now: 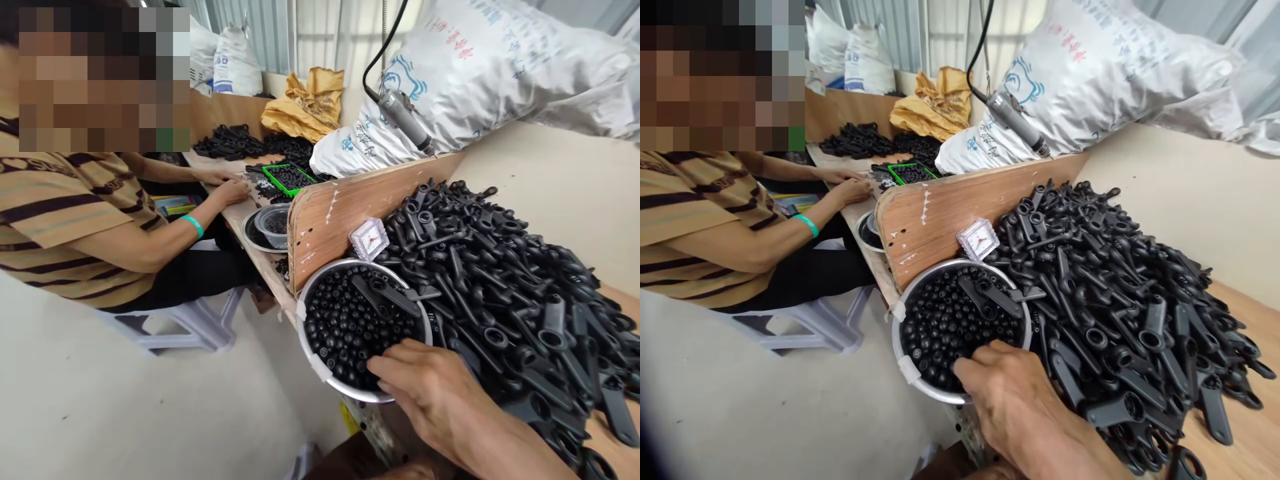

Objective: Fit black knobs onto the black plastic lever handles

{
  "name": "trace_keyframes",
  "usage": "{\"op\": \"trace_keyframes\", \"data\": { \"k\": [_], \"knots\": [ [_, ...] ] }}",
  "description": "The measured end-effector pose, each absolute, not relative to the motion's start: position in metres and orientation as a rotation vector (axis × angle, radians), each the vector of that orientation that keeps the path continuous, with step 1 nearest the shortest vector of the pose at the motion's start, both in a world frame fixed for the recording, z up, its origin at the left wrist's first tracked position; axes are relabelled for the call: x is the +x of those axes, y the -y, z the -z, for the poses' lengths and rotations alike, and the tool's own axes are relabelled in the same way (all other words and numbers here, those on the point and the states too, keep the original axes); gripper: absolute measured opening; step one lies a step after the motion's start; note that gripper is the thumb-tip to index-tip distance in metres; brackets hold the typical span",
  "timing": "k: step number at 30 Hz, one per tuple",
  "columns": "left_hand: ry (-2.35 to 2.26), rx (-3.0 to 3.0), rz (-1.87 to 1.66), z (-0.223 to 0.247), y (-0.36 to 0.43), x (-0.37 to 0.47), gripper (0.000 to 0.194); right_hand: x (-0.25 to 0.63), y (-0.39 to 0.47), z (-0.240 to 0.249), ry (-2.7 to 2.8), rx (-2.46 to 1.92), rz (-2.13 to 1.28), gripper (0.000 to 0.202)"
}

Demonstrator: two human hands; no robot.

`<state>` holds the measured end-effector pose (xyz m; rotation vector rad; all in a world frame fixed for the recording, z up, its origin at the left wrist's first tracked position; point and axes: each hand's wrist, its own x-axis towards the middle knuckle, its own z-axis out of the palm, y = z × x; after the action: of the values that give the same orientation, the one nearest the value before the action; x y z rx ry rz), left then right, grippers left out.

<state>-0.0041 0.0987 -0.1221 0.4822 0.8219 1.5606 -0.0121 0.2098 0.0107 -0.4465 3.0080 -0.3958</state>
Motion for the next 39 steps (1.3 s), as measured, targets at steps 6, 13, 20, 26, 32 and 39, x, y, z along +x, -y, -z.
{"op": "trace_keyframes", "data": {
  "k": [6,13,20,26,32,39],
  "knots": [
    [-0.738,0.415,-1.581,0.118,-0.095,-0.008,0.042,-0.049,-0.184,-0.016,-2.692,-0.21,0.051,0.013],
    [-0.802,0.394,-1.483,0.113,-0.118,0.001,0.032,-0.027,-0.201,-0.018,-2.893,-0.137,0.381,0.011],
    [-0.926,0.324,-1.535,0.091,-0.129,0.013,0.045,0.083,-0.256,-0.001,-3.319,0.265,0.882,0.016],
    [-1.146,0.497,-1.528,0.064,-0.156,0.032,0.034,0.156,-0.241,0.034,-3.42,0.626,0.222,0.021],
    [-1.211,0.5,-1.371,0.064,-0.178,0.067,0.025,0.197,-0.247,0.057,-3.518,0.646,0.103,0.023],
    [-1.046,0.422,-1.422,0.055,-0.187,0.073,0.032,0.216,-0.259,0.049,-3.47,0.51,0.923,0.023]
  ]
}}
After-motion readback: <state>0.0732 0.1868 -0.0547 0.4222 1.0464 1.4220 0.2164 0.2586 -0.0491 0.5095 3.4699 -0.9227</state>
